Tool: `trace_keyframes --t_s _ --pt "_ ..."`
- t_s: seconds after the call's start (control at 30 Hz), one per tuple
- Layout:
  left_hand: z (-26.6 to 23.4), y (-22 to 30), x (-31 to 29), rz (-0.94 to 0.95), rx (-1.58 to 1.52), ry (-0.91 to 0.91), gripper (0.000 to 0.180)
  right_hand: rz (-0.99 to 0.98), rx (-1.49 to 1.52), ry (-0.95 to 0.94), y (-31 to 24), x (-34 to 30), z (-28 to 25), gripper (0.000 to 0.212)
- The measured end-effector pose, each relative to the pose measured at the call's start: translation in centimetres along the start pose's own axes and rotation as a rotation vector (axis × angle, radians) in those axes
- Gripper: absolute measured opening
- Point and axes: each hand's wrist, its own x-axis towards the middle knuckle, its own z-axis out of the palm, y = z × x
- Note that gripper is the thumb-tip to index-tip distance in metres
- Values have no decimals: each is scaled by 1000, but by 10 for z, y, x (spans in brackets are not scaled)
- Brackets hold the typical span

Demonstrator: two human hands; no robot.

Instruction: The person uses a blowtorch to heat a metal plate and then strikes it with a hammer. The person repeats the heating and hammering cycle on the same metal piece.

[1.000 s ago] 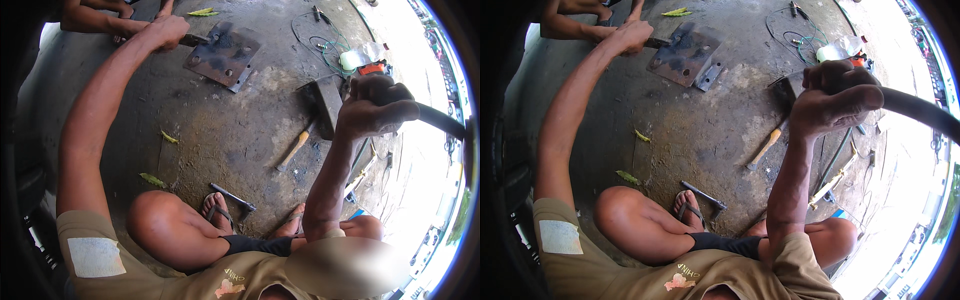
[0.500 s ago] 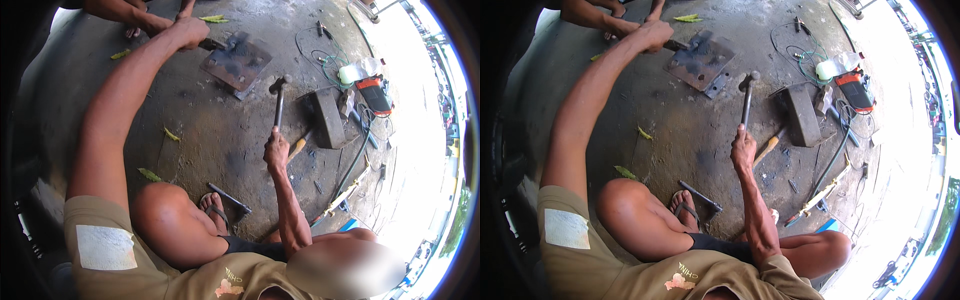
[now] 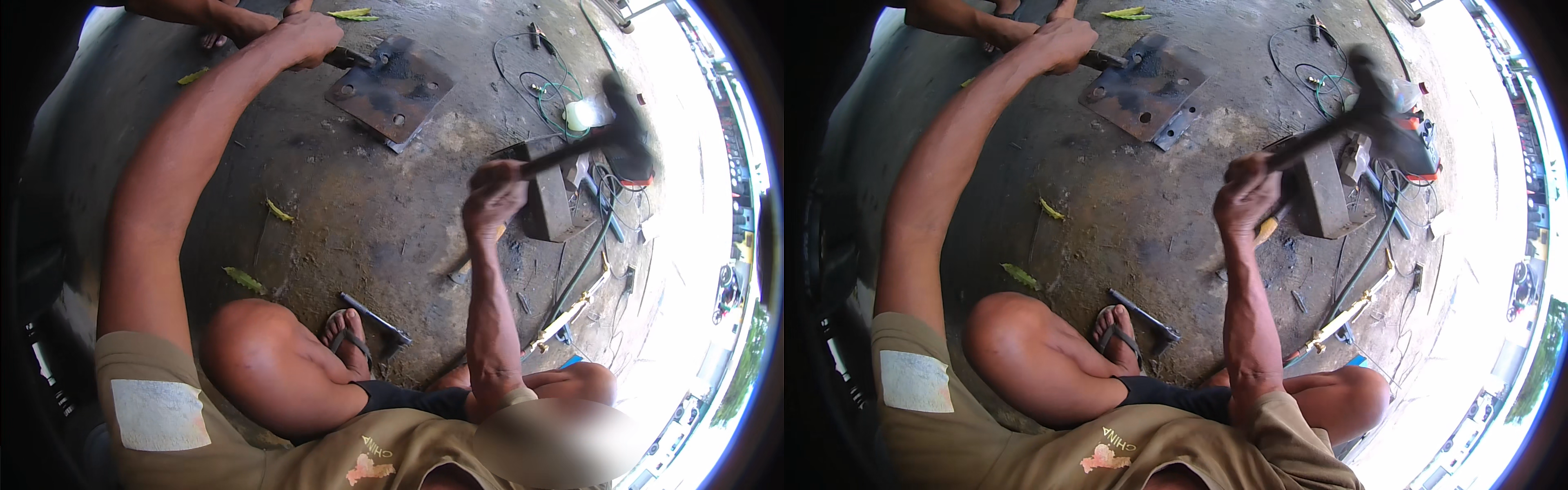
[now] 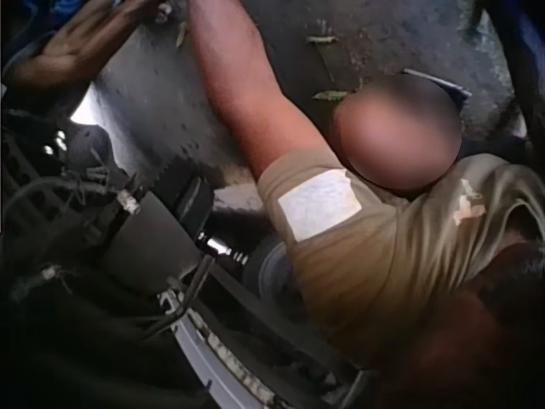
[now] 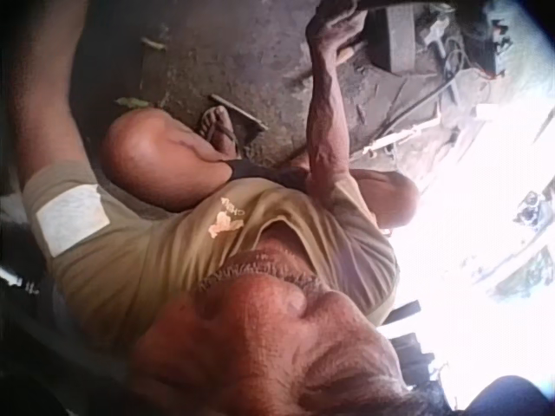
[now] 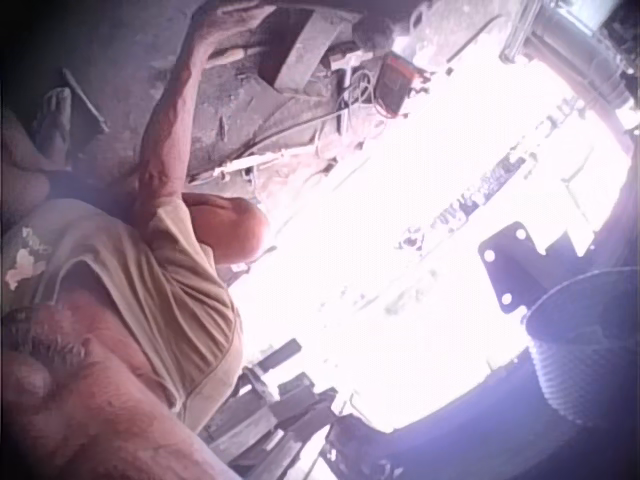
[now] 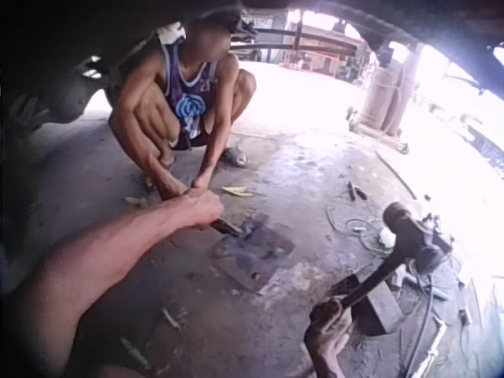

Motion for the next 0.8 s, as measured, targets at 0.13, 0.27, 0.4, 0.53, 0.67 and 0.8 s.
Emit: trace_keyframes --t_s 0.13,0.27,0.4,0.53,0.67,0.8 --pt "3 11 23 26 -6 65 21 612 -373 -180 67 -64 -34 45" --pt "10 4 13 -29 -5 47 19 648 77 6 -35 -8 -46 46" --pt "-1 5 4 -33 -61 -15 24 513 158 118 -104 20 -61 43" --pt "-3 15 7 -39 -53 -39 29 214 334 128 -141 25 -56 39" --pt "-16 24 -8 -32 -95 -84 27 24 351 124 -152 26 -46 41" --pt "-10 11 -25 -16 -140 -41 23 -89 360 77 -97 2 -20 36"
